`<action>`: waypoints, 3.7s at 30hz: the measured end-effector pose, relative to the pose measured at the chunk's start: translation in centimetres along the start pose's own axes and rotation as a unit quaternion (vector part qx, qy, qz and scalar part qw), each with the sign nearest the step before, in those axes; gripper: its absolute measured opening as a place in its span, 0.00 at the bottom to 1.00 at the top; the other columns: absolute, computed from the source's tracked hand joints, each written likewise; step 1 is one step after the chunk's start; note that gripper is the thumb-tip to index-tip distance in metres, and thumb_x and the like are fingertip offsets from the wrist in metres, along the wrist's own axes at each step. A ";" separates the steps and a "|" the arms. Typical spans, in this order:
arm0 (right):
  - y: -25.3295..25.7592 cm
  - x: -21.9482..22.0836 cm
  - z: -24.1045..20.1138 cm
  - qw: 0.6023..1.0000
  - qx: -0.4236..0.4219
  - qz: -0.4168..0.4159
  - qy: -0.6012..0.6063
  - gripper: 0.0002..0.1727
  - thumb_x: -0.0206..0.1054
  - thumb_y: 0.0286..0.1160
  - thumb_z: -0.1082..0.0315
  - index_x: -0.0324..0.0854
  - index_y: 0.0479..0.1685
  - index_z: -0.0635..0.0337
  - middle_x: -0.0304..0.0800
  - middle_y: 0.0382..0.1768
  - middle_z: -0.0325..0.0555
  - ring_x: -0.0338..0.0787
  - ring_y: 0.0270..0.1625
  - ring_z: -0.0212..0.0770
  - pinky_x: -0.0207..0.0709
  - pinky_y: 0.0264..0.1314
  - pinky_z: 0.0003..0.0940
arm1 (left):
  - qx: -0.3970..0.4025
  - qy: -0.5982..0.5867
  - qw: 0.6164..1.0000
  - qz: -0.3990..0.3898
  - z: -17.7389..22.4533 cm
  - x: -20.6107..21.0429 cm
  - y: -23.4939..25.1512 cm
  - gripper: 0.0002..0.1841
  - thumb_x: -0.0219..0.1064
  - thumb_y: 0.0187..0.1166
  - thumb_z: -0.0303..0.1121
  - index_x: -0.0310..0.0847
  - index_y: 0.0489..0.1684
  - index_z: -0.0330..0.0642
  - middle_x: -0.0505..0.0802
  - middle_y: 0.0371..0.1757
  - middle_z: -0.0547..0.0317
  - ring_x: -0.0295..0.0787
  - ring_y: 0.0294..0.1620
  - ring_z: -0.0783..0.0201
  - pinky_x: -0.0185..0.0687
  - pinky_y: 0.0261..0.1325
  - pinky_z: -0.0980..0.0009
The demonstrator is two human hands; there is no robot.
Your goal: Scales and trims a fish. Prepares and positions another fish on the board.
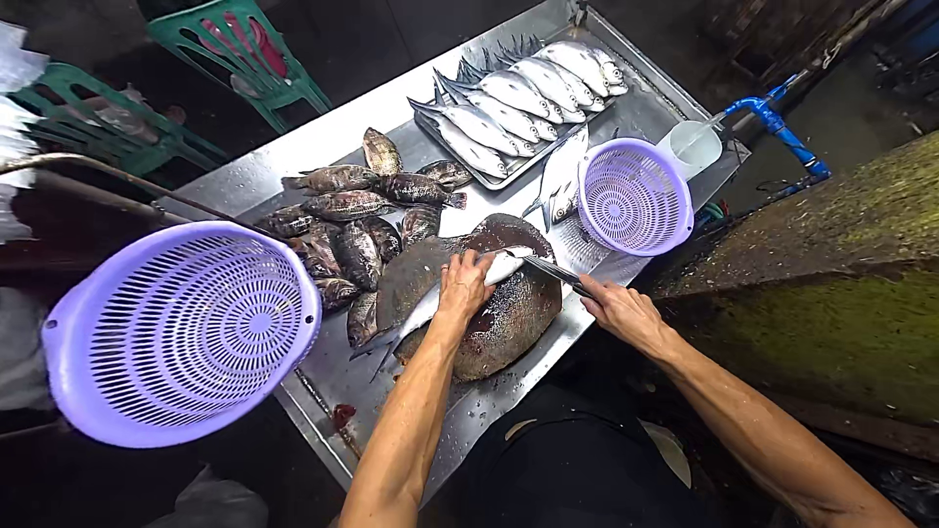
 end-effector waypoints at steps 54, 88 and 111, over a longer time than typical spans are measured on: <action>3.4 -8.5 -2.2 0.981 -0.106 -0.073 -0.144 0.19 0.54 0.90 0.51 0.85 0.53 0.53 0.90 0.41 0.56 0.91 0.49 0.62 0.79 0.45 0.63 | 0.080 -0.111 0.954 -0.268 -0.5 -0.3 7.4 0.29 0.76 0.75 0.43 0.80 0.78 0.52 0.90 0.67 0.43 0.85 0.72 0.42 0.71 0.76 0.34; 6.0 1.9 0.1 0.871 0.080 -0.116 0.471 0.28 0.49 0.93 0.42 0.79 0.67 0.54 0.77 0.26 0.47 0.75 0.18 0.40 0.74 0.23 0.39 | -0.024 -0.197 0.936 -0.292 -2.5 0.0 8.6 0.19 0.73 0.76 0.39 0.89 0.62 0.44 0.94 0.53 0.45 0.91 0.55 0.51 0.79 0.66 0.43; 5.1 -4.4 -3.4 0.993 -0.003 -0.106 0.046 0.23 0.52 0.91 0.46 0.84 0.58 0.54 0.91 0.46 0.58 0.91 0.55 0.63 0.80 0.53 0.66 | -0.107 -0.130 0.979 -0.117 1.1 -0.2 -1.2 0.27 0.70 0.75 0.46 0.83 0.71 0.41 0.89 0.66 0.41 0.86 0.69 0.45 0.76 0.75 0.44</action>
Point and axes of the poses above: each hand's wrist, its own y-axis towards the middle knuckle, its own x-axis out of the palm, z = x × y, the point moved 9 cm from there along y, towards the middle knuckle
